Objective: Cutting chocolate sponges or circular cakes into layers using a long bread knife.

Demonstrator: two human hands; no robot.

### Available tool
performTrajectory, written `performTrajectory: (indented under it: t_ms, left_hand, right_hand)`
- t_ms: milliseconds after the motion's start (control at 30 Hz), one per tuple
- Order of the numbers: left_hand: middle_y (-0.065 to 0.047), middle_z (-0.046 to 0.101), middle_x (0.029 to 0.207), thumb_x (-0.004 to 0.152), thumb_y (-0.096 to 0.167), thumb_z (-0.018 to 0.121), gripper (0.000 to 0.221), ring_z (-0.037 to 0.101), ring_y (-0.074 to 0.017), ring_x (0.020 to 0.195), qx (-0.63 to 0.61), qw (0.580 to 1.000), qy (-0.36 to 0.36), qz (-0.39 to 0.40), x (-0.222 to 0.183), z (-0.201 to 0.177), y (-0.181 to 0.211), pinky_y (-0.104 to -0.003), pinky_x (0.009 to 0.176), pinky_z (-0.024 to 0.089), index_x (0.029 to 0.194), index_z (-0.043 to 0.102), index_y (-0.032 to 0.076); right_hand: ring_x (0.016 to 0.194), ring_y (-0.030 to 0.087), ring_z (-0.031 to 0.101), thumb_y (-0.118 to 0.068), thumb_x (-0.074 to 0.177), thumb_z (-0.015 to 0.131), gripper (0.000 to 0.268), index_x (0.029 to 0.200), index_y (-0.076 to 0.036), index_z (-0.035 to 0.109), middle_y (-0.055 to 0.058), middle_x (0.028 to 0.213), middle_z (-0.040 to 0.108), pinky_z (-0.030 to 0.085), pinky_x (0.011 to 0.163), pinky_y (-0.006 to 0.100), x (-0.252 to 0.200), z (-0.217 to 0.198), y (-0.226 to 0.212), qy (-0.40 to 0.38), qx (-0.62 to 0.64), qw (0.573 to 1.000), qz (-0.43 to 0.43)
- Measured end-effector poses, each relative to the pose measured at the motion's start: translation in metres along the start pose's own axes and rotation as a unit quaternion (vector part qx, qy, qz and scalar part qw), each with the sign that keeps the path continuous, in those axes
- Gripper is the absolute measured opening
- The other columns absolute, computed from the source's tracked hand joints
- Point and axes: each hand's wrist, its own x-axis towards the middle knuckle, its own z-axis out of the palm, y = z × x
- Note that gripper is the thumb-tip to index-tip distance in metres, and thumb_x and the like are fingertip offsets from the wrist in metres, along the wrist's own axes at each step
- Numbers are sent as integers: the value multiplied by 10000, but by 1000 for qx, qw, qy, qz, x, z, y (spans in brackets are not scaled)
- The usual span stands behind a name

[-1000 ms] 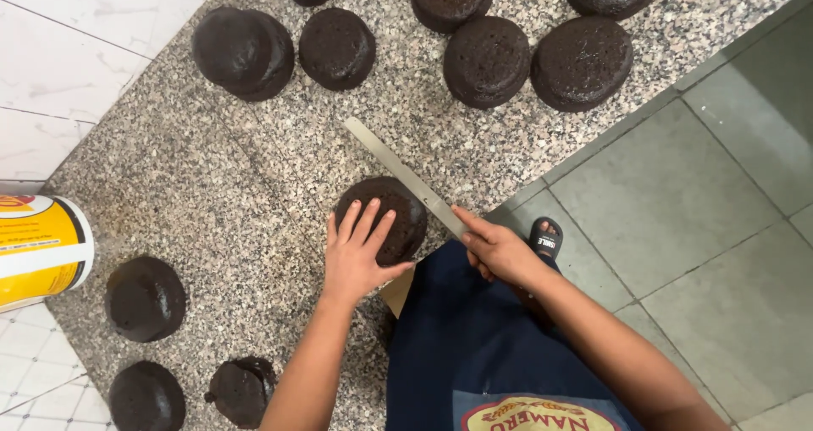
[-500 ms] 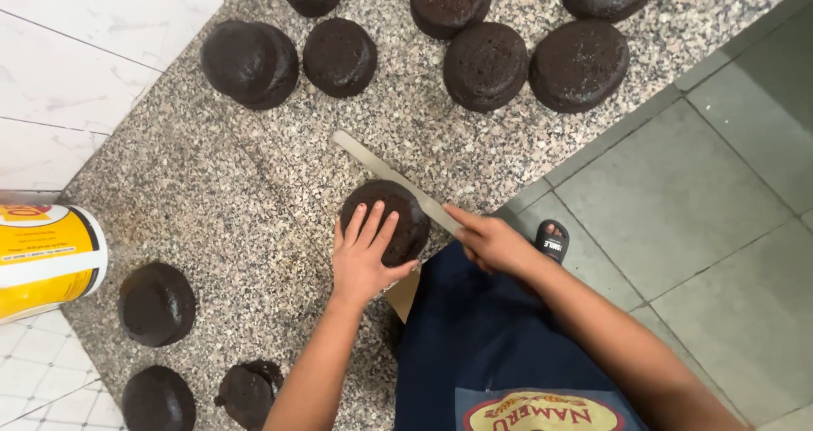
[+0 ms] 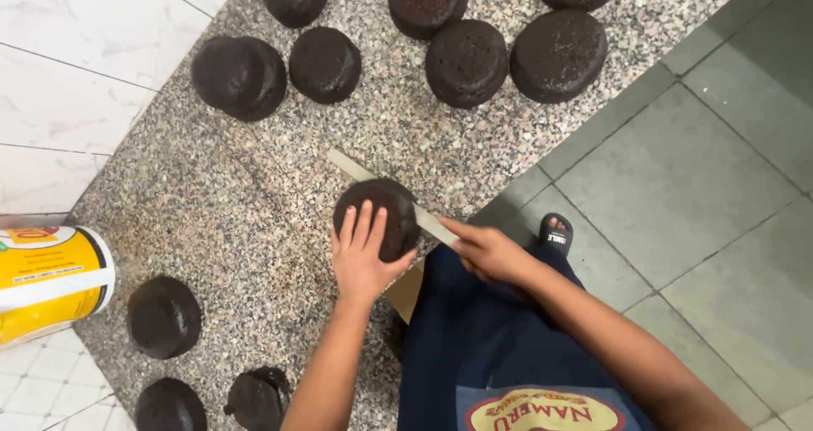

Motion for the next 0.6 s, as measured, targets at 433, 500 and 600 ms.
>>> performTrajectory:
  t_ms: [433, 500, 600]
  left_hand:
    - [-168, 314, 1643, 710, 675, 795, 1088, 239, -439, 1507, -45, 975, -21, -217, 2, 5, 86, -762, 1108, 197, 1540, 428, 76]
    - [-186, 267, 1643, 692, 703, 801, 1159, 178, -463, 1504, -87, 970, -62, -218, -3, -5, 85, -798, 1058, 159, 1547, 377, 45]
    - [-88, 326, 1621, 640, 769, 779, 1113, 211, -383, 1501, 32, 983, -108, -142, 6, -12, 40, -821, 1080, 146, 1507, 447, 155]
  right_hand:
    - [473, 111, 463, -178, 1019, 518, 562, 1561, -300, 436, 28, 630, 530, 433, 458, 271, -48, -22, 32, 54, 4, 998, 30]
    - [470, 118, 451, -175, 1021, 508, 554, 1559, -285, 433, 29, 639, 523, 415, 447, 278, -37, -22, 6, 50, 31, 998, 28]
    - [496, 113, 454, -158, 1026, 498, 546, 1558, -263, 433, 24, 673, 525, 402, 446, 279, -16, -18, -31, 44, 54, 998, 9]
